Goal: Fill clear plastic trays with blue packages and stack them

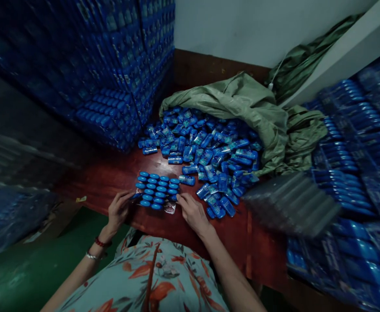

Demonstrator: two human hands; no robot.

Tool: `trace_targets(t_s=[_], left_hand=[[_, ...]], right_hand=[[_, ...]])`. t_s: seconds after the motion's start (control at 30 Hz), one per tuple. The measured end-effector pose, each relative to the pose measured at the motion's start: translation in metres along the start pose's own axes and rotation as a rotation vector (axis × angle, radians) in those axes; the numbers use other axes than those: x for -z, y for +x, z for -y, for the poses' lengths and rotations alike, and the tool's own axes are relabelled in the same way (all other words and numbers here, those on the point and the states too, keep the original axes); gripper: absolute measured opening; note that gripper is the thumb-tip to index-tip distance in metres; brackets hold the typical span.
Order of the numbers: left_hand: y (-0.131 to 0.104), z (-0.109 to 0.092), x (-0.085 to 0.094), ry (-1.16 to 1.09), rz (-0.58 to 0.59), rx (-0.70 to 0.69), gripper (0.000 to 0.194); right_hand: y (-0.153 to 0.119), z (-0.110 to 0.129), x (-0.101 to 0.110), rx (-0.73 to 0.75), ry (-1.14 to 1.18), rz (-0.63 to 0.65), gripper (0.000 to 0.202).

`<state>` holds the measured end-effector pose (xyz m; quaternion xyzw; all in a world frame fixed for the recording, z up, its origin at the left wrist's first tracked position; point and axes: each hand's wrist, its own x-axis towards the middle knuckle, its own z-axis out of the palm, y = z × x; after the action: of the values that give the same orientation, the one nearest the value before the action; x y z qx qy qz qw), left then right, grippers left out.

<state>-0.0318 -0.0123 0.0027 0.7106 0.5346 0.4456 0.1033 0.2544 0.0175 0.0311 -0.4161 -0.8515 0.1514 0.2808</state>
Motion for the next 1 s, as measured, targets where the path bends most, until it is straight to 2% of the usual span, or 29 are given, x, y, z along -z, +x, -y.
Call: trace_targets(t_s=[0.2, 0.27, 0.37, 0.6, 0.77, 1.0], left_hand=[[0.022, 0.005, 0.018, 0.103, 0.318, -0.274, 0.045], [0.03, 0.007, 0.024, 0.097, 0.368, -0.297, 0.046], [0.035, 0.012, 0.029, 0.073, 0.358, -0.287, 0.046], [0.036, 0.023, 0.027, 0.063, 0.364, -0.284, 0.047], [0.037, 0.026, 0.024, 0.067, 0.397, -0.304, 0.047], [0.035, 0.026, 0.018, 0.094, 0.36, -0.326, 0.049]], right_hand=[[0.032, 0.01, 0.021, 0.112, -0.319, 0.313, 0.031], [0.038, 0.013, 0.023, 0.116, -0.366, 0.38, 0.032], [0.043, 0.015, 0.023, 0.111, -0.401, 0.438, 0.033], [0.044, 0.014, 0.022, 0.078, -0.386, 0.438, 0.034], [0.041, 0.008, 0.019, 0.092, -0.349, 0.405, 0.036], [0.043, 0.006, 0.019, 0.119, -0.31, 0.381, 0.035]])
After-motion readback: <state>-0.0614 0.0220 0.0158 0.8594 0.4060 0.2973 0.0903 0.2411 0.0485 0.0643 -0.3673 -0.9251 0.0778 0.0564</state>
